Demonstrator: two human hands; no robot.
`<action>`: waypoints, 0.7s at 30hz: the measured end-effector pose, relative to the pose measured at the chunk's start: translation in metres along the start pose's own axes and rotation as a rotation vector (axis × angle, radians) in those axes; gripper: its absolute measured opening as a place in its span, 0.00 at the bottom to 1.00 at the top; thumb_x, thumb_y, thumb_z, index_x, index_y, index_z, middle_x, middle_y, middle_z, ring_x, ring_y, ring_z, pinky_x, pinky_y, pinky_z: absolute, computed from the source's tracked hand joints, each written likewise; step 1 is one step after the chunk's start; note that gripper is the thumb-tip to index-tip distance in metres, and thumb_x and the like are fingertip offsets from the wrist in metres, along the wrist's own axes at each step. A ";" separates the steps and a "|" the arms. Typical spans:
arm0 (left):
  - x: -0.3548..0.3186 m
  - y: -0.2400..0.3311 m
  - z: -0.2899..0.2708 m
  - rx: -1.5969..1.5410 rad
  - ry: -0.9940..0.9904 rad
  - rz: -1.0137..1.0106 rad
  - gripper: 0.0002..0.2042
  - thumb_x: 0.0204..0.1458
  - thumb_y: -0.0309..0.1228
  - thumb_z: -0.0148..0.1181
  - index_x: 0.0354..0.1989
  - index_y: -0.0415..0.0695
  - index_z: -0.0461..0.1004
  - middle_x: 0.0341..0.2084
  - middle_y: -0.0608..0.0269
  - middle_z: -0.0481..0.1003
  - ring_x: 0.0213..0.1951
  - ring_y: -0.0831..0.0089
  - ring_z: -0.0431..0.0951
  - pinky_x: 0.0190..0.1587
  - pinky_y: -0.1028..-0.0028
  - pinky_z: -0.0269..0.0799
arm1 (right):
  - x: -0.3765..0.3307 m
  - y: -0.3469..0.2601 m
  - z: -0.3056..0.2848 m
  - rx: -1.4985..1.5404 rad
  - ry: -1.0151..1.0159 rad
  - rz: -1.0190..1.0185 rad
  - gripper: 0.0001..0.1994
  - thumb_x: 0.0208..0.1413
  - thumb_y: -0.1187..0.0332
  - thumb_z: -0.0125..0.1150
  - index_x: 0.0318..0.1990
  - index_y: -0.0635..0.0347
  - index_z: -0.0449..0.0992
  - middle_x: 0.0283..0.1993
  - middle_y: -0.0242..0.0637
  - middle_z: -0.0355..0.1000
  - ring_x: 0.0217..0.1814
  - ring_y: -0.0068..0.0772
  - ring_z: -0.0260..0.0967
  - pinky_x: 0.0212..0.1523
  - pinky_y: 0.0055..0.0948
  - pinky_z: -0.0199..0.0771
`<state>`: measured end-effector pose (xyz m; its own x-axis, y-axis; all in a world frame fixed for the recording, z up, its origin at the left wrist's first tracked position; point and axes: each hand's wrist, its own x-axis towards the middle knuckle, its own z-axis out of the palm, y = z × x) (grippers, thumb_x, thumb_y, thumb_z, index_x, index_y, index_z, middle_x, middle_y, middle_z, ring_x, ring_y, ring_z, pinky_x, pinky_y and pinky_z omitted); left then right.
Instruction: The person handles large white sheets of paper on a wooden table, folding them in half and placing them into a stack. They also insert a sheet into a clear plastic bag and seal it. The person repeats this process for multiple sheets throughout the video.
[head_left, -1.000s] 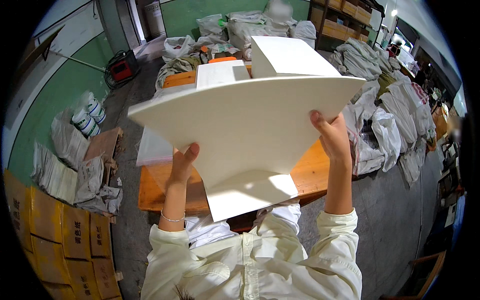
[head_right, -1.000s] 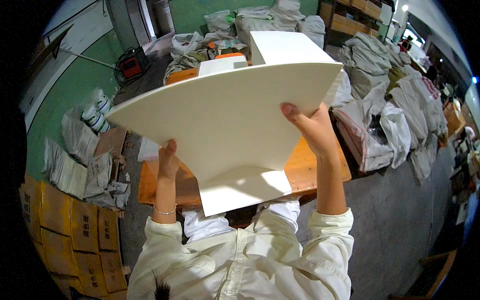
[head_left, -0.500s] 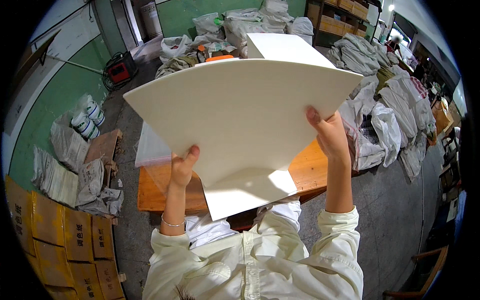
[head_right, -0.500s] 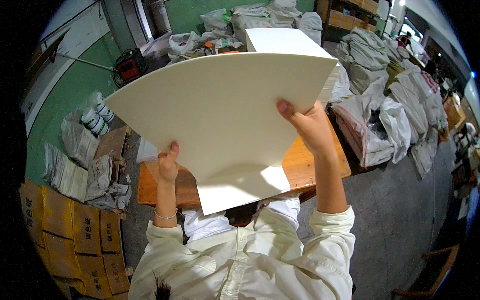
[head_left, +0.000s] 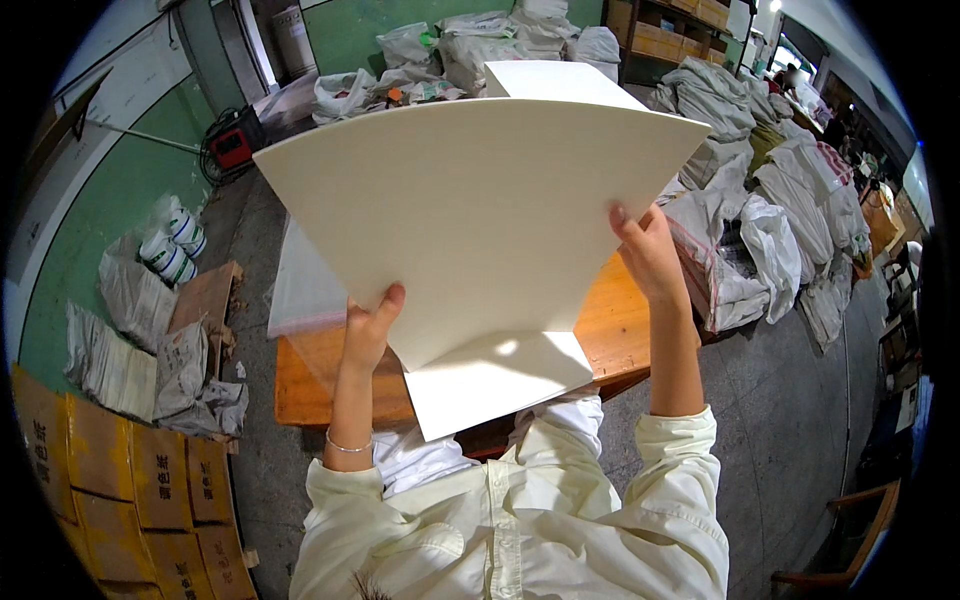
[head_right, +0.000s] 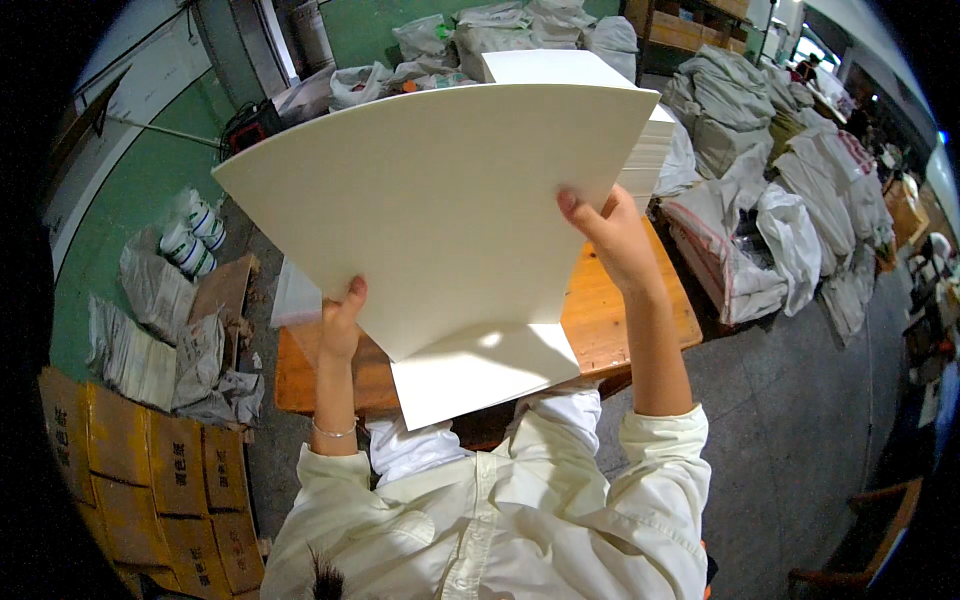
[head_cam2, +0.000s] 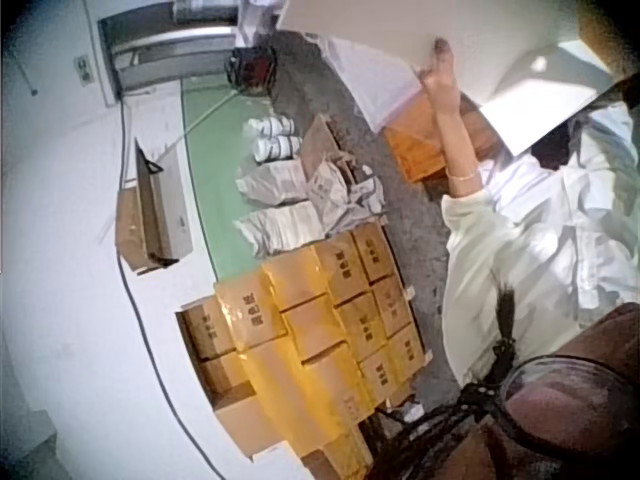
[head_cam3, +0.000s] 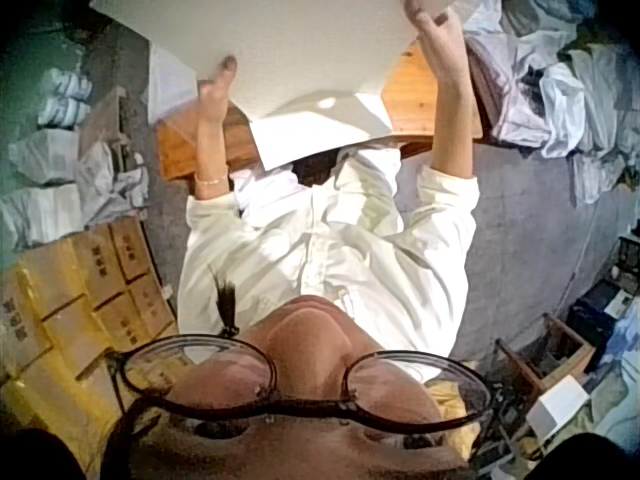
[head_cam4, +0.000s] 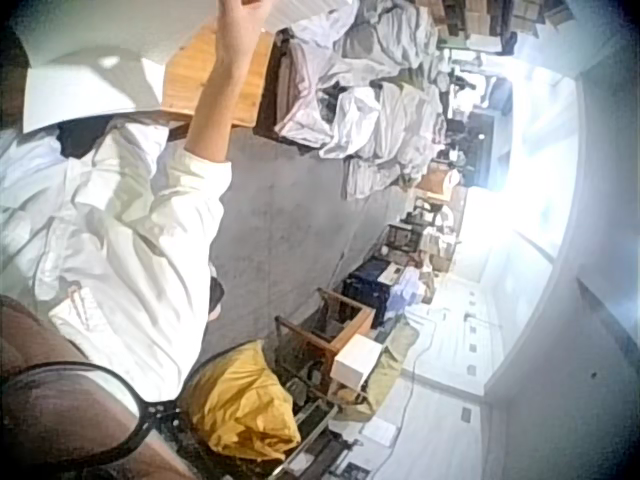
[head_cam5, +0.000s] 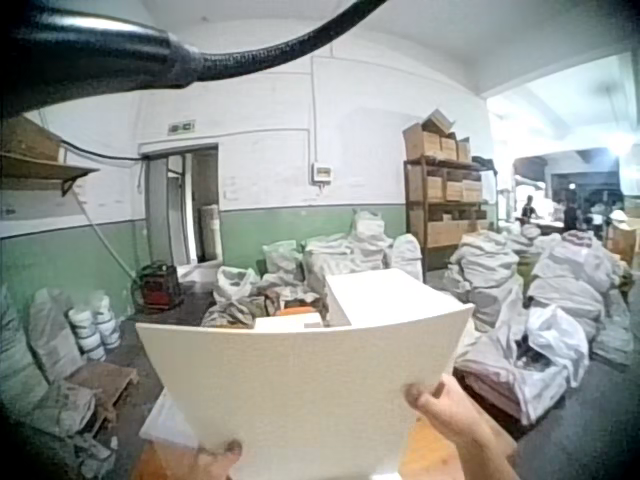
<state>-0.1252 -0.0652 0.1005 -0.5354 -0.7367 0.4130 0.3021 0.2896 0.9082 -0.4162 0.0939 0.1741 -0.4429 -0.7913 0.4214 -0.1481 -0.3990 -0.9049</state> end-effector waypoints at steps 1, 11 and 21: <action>0.000 -0.005 -0.004 0.031 -0.023 0.020 0.27 0.53 0.42 0.60 0.56 0.38 0.63 0.50 0.61 0.67 0.51 0.71 0.67 0.55 0.72 0.61 | 0.000 0.007 -0.008 -0.074 -0.021 0.028 0.27 0.49 0.49 0.65 0.44 0.68 0.71 0.39 0.37 0.70 0.44 0.27 0.66 0.46 0.27 0.66; -0.010 -0.036 -0.014 0.011 0.227 -0.052 0.25 0.47 0.41 0.67 0.50 0.42 0.68 0.43 0.63 0.72 0.47 0.75 0.71 0.51 0.74 0.67 | 0.001 0.004 0.019 -0.027 0.069 -0.007 0.28 0.47 0.46 0.65 0.42 0.64 0.73 0.39 0.33 0.72 0.42 0.22 0.66 0.44 0.24 0.66; 0.001 0.016 0.022 0.138 0.075 0.038 0.17 0.53 0.36 0.61 0.45 0.35 0.71 0.39 0.62 0.74 0.41 0.75 0.72 0.46 0.75 0.67 | -0.007 -0.010 0.026 -0.045 0.205 -0.089 0.17 0.51 0.56 0.66 0.35 0.64 0.77 0.34 0.27 0.72 0.36 0.17 0.65 0.38 0.20 0.63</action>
<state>-0.1383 -0.0480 0.1173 -0.4633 -0.7659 0.4459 0.2071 0.3957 0.8947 -0.3888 0.0915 0.1817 -0.5964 -0.6410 0.4831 -0.2321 -0.4385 -0.8683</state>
